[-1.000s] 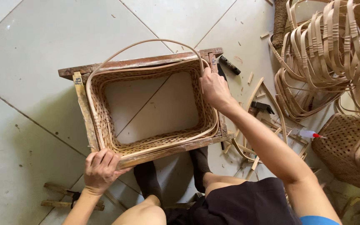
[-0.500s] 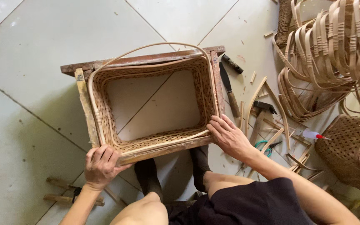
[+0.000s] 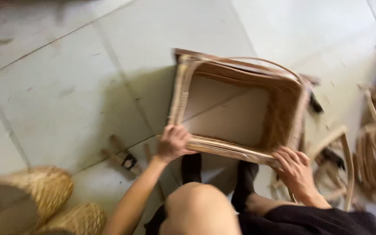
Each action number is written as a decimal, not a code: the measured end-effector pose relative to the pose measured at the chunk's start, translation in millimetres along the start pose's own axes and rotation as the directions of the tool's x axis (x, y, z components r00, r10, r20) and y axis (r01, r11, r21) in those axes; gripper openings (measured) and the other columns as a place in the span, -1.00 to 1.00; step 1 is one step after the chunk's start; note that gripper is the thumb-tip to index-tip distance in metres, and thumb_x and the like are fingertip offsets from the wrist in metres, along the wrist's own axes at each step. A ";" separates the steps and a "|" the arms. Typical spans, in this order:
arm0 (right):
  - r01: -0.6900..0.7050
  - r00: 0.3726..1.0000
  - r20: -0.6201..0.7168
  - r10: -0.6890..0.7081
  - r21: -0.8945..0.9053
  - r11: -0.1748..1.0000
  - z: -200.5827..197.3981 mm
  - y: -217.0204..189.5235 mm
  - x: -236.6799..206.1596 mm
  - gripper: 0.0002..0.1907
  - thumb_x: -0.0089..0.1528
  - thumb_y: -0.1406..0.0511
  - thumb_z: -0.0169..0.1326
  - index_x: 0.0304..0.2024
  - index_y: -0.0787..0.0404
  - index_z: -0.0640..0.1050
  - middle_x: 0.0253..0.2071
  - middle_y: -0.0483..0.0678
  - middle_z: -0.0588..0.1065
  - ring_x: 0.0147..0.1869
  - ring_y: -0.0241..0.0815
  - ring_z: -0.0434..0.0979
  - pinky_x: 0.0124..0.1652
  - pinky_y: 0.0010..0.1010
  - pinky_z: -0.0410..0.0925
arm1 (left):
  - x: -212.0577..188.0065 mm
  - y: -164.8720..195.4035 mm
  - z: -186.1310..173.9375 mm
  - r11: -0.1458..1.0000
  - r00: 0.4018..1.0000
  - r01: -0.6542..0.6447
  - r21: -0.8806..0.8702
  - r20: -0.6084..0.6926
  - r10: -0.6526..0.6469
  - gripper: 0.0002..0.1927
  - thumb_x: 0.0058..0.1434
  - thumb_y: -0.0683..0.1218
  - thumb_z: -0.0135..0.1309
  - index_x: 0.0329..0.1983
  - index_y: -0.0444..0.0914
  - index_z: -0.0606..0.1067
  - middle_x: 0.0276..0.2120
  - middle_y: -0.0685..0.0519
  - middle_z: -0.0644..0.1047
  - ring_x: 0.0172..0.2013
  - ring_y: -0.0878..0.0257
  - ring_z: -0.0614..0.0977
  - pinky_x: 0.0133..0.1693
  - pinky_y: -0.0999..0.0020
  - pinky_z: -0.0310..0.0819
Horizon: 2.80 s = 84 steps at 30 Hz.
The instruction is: The person assembles a rectangular basket by fitting a woven body into a wooden frame, then adds and secures a thin wooden rim around the top edge. They use a hammer to tap the rim into place and insert additional wooden strips inside the basket.
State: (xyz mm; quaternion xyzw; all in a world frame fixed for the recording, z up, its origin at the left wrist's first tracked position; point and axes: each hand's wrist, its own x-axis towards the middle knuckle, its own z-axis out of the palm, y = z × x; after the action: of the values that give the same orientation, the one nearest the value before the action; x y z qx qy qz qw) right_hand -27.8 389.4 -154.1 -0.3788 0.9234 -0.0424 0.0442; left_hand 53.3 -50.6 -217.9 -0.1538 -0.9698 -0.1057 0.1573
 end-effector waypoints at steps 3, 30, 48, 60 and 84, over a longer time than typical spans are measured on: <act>0.175 0.916 0.384 -0.117 -0.119 0.977 -29.4 -0.6 50.2 -0.36 0.06 0.03 0.20 0.17 0.07 0.49 0.15 -0.10 0.48 0.29 -0.13 0.39 0.31 -0.15 0.14 | 1.6 -13.7 -2.6 1.000 1.000 0.006 0.004 -0.023 -0.006 -0.24 0.10 0.59 -0.12 -0.24 -0.16 0.50 -0.21 0.09 0.49 0.02 0.16 0.49 0.16 0.07 0.28; 0.238 0.757 0.523 -0.391 0.336 0.911 80.3 -461.0 443.7 -0.11 0.26 -0.25 0.04 0.34 0.25 0.25 0.26 0.26 0.35 0.16 0.17 0.51 -0.09 -0.05 0.50 | 10.3 -57.7 -1.6 0.989 0.994 0.019 -0.147 -0.106 -0.035 -0.83 0.22 -0.02 -0.01 -0.39 -0.10 0.27 -0.38 0.16 0.28 -0.20 0.29 0.40 -0.08 0.39 0.32; 0.011 0.857 -0.186 -0.481 0.939 -0.344 -104.4 -285.2 399.4 0.24 0.20 -0.07 0.28 0.62 0.06 -0.22 0.27 0.07 0.31 0.27 0.04 0.47 0.24 -0.06 0.42 | -12.2 -43.3 21.0 0.982 0.989 0.031 -0.184 0.151 -0.003 -0.24 0.04 0.46 0.13 -0.02 -0.26 0.51 -0.01 -0.07 0.49 0.14 0.00 0.48 0.15 -0.03 0.30; 0.054 0.997 -0.061 0.047 0.988 0.142 -113.1 -158.2 327.0 -0.68 0.52 0.26 -0.08 0.15 0.28 0.62 -0.40 -0.19 0.36 -0.36 -0.41 0.27 -0.39 -0.59 0.20 | -3.9 -21.7 -1.6 0.992 1.000 0.017 -0.122 -0.009 -0.018 -0.28 0.03 0.51 0.04 -0.22 -0.21 0.50 -0.20 0.03 0.46 -0.01 0.08 0.50 0.06 0.02 0.35; 0.067 0.973 0.212 -0.086 0.099 0.993 120.3 14.1 222.4 -0.06 0.19 -0.03 0.16 0.43 0.33 0.15 0.32 0.36 0.26 0.34 0.39 0.34 0.16 0.21 0.37 | -3.9 -7.3 -4.9 0.999 1.000 0.030 -0.019 0.001 -0.030 -0.25 0.03 0.60 -0.08 -0.31 -0.15 0.51 -0.27 0.10 0.49 -0.04 0.18 0.51 0.07 0.07 0.34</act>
State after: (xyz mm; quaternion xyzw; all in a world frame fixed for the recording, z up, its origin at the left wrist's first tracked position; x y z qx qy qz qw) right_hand -181.6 237.6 -286.1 -0.4140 0.8950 -0.0446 0.1597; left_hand 55.7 -59.7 -215.7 -0.1408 -0.9710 -0.1174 0.1537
